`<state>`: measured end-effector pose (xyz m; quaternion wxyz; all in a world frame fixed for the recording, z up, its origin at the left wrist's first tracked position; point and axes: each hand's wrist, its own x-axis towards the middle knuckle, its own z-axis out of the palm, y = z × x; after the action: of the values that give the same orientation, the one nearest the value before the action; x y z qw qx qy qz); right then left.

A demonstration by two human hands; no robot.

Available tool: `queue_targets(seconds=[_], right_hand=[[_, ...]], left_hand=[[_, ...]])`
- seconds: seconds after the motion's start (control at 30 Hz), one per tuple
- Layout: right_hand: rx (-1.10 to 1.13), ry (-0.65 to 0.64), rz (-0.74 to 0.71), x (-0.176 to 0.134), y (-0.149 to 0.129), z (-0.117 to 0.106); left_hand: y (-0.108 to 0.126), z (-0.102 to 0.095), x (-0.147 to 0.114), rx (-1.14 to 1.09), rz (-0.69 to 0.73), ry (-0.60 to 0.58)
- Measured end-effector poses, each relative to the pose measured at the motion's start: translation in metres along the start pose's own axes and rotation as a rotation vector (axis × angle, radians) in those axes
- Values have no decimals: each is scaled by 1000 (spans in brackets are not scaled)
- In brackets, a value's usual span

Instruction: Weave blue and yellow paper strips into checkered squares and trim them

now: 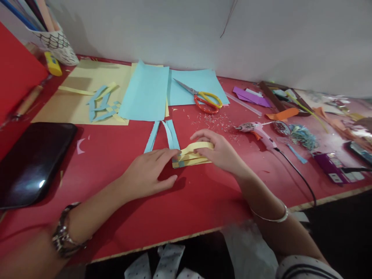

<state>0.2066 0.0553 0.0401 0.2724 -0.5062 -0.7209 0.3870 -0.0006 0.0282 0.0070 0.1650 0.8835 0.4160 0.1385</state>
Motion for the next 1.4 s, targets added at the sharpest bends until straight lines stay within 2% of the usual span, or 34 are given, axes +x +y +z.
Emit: queue_targets(seconds=[0.17, 0.27, 0.4, 0.57, 0.67, 0.8, 0.9, 1.0, 1.1, 1.3, 1.4], right_hand=[[-164, -128, -188, -1, -3, 6], [-201, -154, -238, -1, -4, 9], [-216, -167, -165, -3, -5, 16], [-191, -149, -114, -3, -3, 21], [-194, -127, -109, -1, -2, 22], [-208, -135, -146, 1, 0, 20], [-259, -56, -163, 1, 3, 13], [-515, -1, -109, 0, 5, 1], [-768, -64, 3, -2, 4, -9], [-755, -126, 94, -1, 2, -12], [-718, -62, 89, 1, 5, -11]], left_hand=[[3, -5, 8, -183, -160, 5], [5, -8, 14, -245, -232, 5], [9, -11, 23, -219, -270, 7], [16, -14, 34, -17, -270, -41], [18, -10, 38, 23, -279, -3], [13, -4, 38, -7, -261, 34], [6, -3, 37, -113, -218, 51], [1, -4, 37, -222, -225, 55], [-1, -5, 38, -268, -258, 43], [2, -5, 36, -231, -255, 34], [0, -3, 35, -209, -237, 56]])
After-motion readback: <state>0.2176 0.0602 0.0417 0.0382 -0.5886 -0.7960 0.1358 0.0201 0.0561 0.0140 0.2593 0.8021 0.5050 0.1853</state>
